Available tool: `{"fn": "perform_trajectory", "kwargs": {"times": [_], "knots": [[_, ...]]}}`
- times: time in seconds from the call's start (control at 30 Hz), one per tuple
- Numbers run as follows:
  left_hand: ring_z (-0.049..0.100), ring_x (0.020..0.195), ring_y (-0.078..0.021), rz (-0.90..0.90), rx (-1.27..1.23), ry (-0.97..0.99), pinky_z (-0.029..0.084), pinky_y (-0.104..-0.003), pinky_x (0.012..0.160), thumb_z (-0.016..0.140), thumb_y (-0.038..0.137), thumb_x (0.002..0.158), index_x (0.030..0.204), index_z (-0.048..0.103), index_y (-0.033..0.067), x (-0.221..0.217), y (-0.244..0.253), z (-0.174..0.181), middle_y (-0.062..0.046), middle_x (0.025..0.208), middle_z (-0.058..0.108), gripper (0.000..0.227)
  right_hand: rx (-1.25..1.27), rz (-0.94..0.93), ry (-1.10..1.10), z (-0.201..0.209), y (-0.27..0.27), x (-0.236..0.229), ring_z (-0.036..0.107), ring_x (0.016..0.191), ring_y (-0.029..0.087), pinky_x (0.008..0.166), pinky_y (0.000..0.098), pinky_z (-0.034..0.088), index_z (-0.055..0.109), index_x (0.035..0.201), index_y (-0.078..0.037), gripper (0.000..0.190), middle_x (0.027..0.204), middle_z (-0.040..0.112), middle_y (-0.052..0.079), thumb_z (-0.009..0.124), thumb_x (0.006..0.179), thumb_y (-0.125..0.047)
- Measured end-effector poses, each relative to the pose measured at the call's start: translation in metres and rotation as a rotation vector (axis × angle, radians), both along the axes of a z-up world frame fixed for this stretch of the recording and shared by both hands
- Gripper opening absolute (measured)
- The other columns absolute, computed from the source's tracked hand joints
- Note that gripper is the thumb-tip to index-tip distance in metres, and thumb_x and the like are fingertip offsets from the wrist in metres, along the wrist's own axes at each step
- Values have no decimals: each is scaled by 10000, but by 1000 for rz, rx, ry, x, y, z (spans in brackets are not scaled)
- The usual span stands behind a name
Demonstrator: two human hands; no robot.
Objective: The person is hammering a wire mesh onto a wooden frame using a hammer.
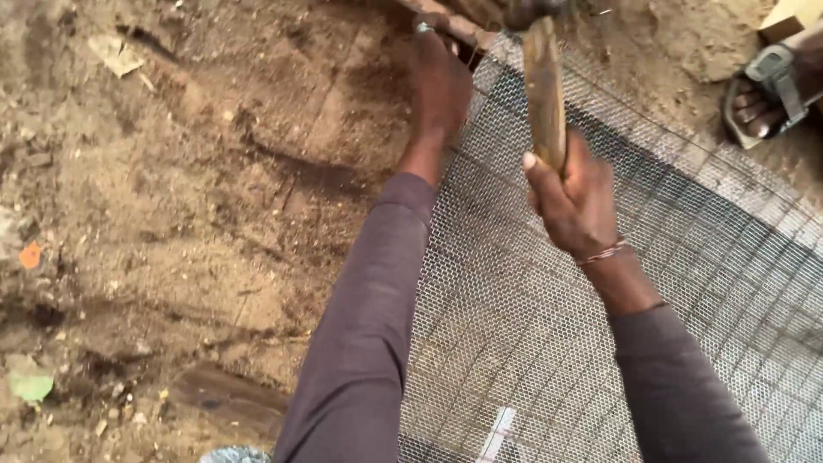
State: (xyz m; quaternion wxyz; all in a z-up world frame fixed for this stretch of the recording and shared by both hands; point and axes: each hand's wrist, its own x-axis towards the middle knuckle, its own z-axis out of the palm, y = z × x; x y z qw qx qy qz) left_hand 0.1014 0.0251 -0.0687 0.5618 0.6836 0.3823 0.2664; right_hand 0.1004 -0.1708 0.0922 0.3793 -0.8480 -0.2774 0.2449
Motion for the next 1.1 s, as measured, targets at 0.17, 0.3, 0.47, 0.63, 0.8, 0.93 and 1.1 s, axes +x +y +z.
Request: {"fn": "perform_trajectory", "kwargs": {"times": [0.17, 0.3, 0.47, 0.63, 0.8, 0.93, 1.1], "knots": [[651, 1079, -339, 129, -93, -48, 612, -410, 859, 494, -119, 854, 1227, 464, -54, -5, 6, 16, -226, 1212, 529, 380, -262, 295, -296, -8, -10, 19, 597, 435, 207, 383, 380, 505, 511, 1091, 12, 378, 620, 605, 87, 518, 1050, -364], [625, 1085, -332, 103, 107, 72, 605, -407, 870, 543, -87, 895, 1216, 462, -33, -4, 2, 5, -214, 1182, 518, 335, -511, 456, -435, -15, -9, 33, 550, 390, 242, 400, 432, 487, 539, 1114, -24, 364, 529, 580, 70, 503, 1051, -380], [626, 1117, -325, 113, -2, -72, 617, -415, 932, 518, -70, 961, 1240, 465, -18, -1, 6, -17, -202, 1224, 504, 289, -512, 438, -534, -2, -9, 23, 526, 364, 239, 356, 437, 464, 543, 1120, -25, 387, 546, 567, 59, 509, 1035, -401], [607, 1132, -319, 70, 141, -24, 580, -384, 939, 541, -60, 929, 1280, 458, -16, -1, 7, -27, -198, 1221, 513, 364, -489, 526, -658, -2, -10, 30, 518, 390, 270, 406, 452, 450, 549, 1120, -23, 373, 534, 554, 78, 532, 1028, -383], [598, 1122, -364, -164, 201, 90, 498, -466, 965, 712, 185, 941, 1378, 402, -67, -75, 17, 10, -252, 1247, 604, 591, -351, 453, -664, 2, -13, 11, 529, 390, 248, 391, 444, 462, 565, 1048, -15, 386, 539, 561, 81, 582, 972, -393], [636, 1096, -437, -422, 320, 501, 510, -541, 933, 501, 413, 1062, 1410, 495, -63, -130, -26, 82, -307, 1259, 621, 590, -281, 508, -709, -11, -11, 29, 520, 382, 221, 379, 419, 440, 572, 1077, 11, 374, 523, 545, 60, 571, 1040, -361], [546, 1191, -525, -349, 907, 409, 525, -517, 917, 491, 508, 1080, 1006, 584, -96, -152, -43, 59, -427, 1307, 514, 615, -179, 96, -89, 0, -6, 20, 535, 500, 168, 416, 367, 432, 571, 1020, -8, 392, 646, 580, 67, 545, 1089, -393]]}}
